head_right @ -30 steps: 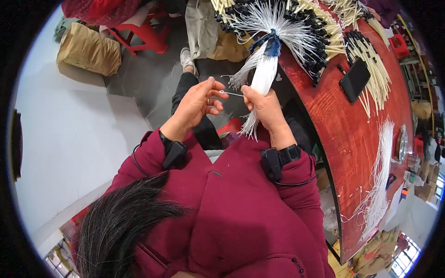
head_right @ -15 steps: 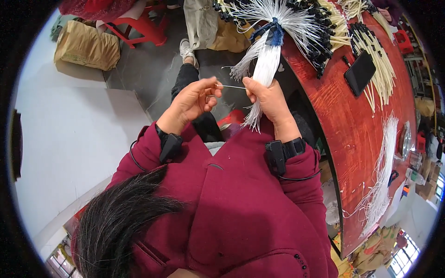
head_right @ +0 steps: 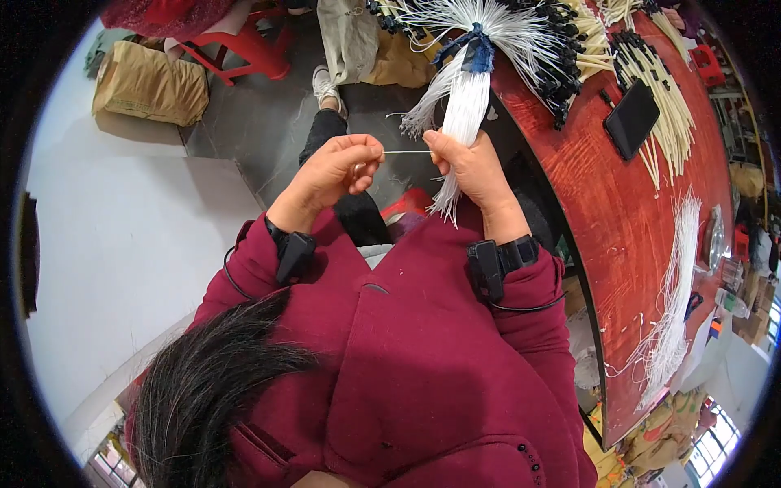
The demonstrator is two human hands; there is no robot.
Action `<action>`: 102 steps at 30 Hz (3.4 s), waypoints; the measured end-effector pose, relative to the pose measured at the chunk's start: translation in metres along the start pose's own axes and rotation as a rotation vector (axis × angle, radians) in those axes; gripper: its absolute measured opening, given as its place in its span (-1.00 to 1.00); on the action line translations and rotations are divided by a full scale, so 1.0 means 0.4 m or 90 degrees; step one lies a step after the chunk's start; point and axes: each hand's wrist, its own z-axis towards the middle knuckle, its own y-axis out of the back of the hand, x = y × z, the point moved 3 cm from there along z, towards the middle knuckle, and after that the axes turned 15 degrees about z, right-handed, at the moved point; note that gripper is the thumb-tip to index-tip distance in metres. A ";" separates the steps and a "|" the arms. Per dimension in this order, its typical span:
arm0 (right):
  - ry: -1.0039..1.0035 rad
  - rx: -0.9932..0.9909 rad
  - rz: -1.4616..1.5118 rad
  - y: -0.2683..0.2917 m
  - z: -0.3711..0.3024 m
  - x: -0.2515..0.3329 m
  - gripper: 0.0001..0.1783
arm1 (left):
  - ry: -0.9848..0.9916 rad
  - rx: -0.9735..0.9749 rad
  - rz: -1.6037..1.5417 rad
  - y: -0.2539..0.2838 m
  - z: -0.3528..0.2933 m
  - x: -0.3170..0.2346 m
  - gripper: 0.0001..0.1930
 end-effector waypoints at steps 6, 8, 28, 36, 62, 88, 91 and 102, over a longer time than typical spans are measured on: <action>0.010 0.005 -0.041 0.009 0.001 0.004 -0.77 | 0.095 0.019 -0.205 -0.015 -0.003 0.036 -0.80; 0.010 0.002 -0.048 0.011 -0.002 0.004 -0.78 | 0.093 0.010 -0.214 -0.019 -0.007 0.027 -0.79; -0.059 -0.065 -0.112 0.015 0.018 -0.007 -0.71 | -0.031 -0.056 0.092 -0.024 -0.026 -0.008 -0.84; 0.061 -0.015 -0.017 0.027 -0.003 -0.009 -0.69 | -0.016 0.062 -0.117 -0.045 -0.013 0.045 -0.77; 0.085 0.008 0.068 0.007 -0.010 -0.006 -0.71 | -0.117 -0.103 0.072 -0.057 -0.038 -0.006 -0.86; 0.087 0.024 0.101 -0.002 -0.031 0.019 -0.75 | -0.232 -0.181 0.369 -0.100 0.043 -0.075 -0.82; 0.079 0.028 0.103 0.000 -0.028 0.013 -0.79 | -0.233 -0.182 0.341 -0.100 0.040 -0.076 -0.82; 0.007 -0.083 -0.082 0.040 -0.025 0.002 -0.76 | -0.292 -0.218 0.453 -0.111 0.059 -0.082 -0.81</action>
